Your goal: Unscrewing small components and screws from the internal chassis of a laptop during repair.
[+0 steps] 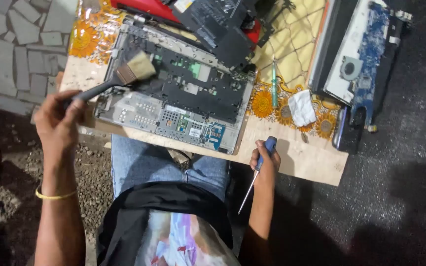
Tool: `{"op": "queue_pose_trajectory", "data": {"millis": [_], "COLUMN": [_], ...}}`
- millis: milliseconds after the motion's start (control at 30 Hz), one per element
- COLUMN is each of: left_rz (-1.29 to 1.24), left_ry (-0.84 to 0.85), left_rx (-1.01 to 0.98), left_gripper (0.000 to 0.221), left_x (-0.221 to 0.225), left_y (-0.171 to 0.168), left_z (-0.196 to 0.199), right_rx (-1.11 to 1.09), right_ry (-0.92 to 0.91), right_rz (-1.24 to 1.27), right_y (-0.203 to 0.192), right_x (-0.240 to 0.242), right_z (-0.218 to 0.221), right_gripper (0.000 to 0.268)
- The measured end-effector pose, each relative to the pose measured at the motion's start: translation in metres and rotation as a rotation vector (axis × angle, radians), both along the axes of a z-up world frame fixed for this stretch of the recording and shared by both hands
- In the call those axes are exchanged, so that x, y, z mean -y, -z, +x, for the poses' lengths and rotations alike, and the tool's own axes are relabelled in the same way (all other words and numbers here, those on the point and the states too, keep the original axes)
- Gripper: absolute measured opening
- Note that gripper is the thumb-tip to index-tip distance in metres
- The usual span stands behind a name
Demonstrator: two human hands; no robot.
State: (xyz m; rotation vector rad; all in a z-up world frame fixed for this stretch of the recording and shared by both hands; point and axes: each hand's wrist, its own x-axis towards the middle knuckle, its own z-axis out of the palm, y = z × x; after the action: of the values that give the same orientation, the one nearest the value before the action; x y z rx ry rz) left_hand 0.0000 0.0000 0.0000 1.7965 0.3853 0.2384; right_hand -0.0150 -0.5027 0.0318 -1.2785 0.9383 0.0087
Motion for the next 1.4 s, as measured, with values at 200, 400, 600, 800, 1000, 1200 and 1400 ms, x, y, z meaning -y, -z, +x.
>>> {"op": "queue_pose_trajectory", "data": {"millis": [200,400,600,800,1000,1200,1400], "left_rz": [-0.529,-0.517,-0.538,-0.521,0.004,0.309,0.326], "left_ry": [-0.178,-0.327,-0.557,-0.502,-0.308,-0.276,-0.329], "left_rx": [0.147,0.099,0.179,0.251,0.264,0.194,0.300], "left_gripper": [0.019,0.013,0.019,0.025,0.030,0.026,0.014], "left_x": [0.006,0.031,0.087,0.070,0.057,0.056,0.054], "left_y": [-0.024,-0.038,0.018,-0.008,-0.026,-0.012,0.005], "left_z": [0.007,0.019,-0.008,-0.014,0.016,0.015,0.018], "right_rx": [-0.078,0.006,0.028,0.101,0.145,0.164,0.189], "right_ry": [-0.114,-0.193,-0.155,0.000,0.041,0.058,0.062], "right_rz": [-0.148,-0.195,-0.272,-0.331,-0.350,-0.407,-0.391], "right_y": [-0.020,-0.018,0.003,0.004,0.028,0.026,0.027], "right_x": [-0.017,-0.019,-0.013,-0.028,-0.013,-0.021,-0.021], "right_z": [0.017,0.014,0.011,0.009,0.004,0.005,0.003], "right_gripper": [0.028,0.036,0.022,0.018,0.018,0.015,0.015]}}
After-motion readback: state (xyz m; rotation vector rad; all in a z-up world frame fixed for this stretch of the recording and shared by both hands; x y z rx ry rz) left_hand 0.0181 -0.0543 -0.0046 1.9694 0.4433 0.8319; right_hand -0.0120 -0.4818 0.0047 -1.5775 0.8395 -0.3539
